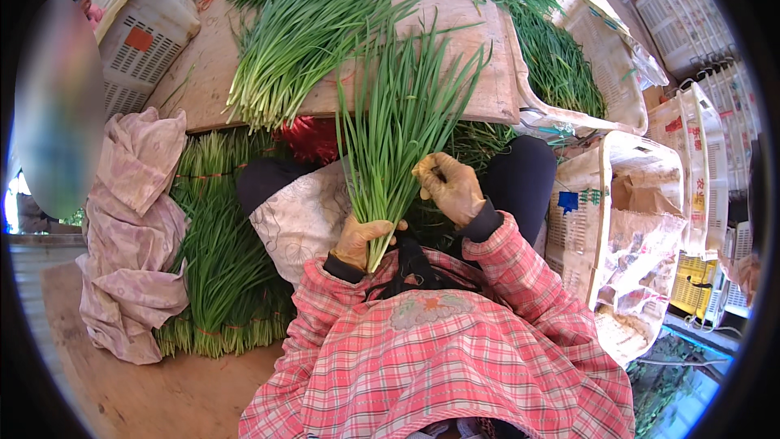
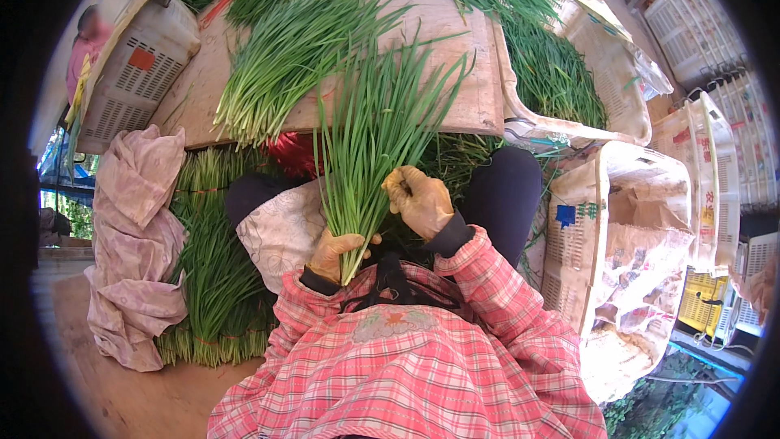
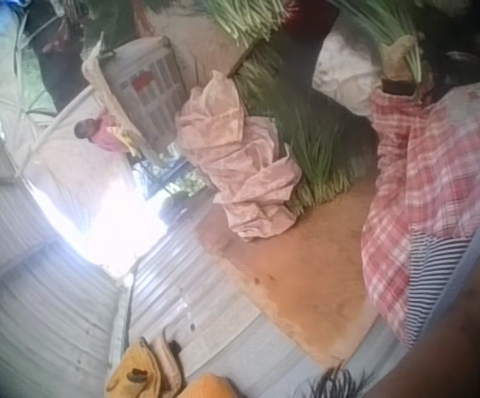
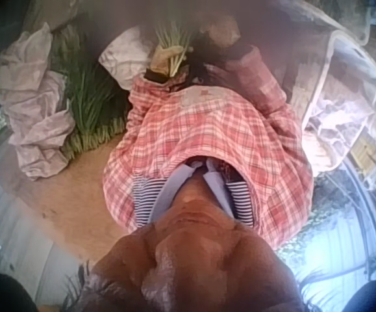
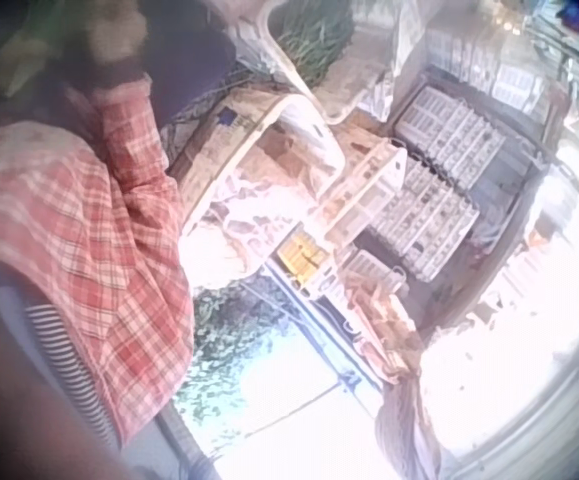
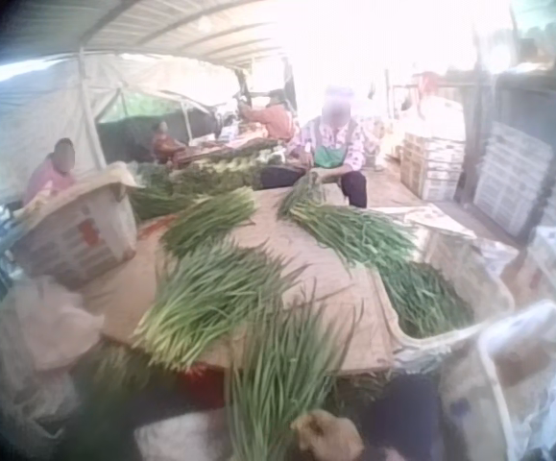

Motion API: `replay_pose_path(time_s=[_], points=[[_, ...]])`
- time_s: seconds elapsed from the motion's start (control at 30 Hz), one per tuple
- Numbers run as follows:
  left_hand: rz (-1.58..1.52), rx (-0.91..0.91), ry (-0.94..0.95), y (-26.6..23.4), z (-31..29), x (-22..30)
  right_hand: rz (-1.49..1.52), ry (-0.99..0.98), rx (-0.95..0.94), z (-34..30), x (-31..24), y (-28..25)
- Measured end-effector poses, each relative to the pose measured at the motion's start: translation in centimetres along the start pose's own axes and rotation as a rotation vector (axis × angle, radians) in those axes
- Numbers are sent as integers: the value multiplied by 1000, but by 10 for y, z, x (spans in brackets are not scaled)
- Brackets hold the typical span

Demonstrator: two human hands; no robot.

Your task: The person sorts and cleans green onions, removing wilted leaves by hand and bundling them with red ties.

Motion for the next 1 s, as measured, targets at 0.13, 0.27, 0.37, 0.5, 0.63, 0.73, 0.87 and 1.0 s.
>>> replay_pose_path(time_s=[0.13,0.27,0.37,0.5,0.63,0.73,0.87,1.0], points=[[9,-16,7,6,2,-2,-115,-56,-19,-5,-16,7],[24,-15,24,26,-2,6,-425,-70,-153,-1,-34,26],[13,-46,-11,24,-7,9,-352,-37,-207,-3,-41,28],[21,-115,-54,22,-5,3,-359,-83,-97,-2,-23,31],[39,-59,-80,18,-2,-3,-451,-103,31,2,-12,21],[-24,-91,-122,7,2,-7,-124,88,10,3,7,7],[-19,-87,-93,9,2,-4,18,53,-46,-4,-9,-8],[-44,-68,-73,16,1,-3,-8,41,-90,-9,-13,4]])
Point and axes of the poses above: each hand's wrist, its own z-axis towards the middle knuckle, its own y-axis out of the palm, x = y × z, the point moved 7 cm from there along z, towards the middle knuckle, and after that the axes turned 10 degrees about -z, right-handed, at the moved point
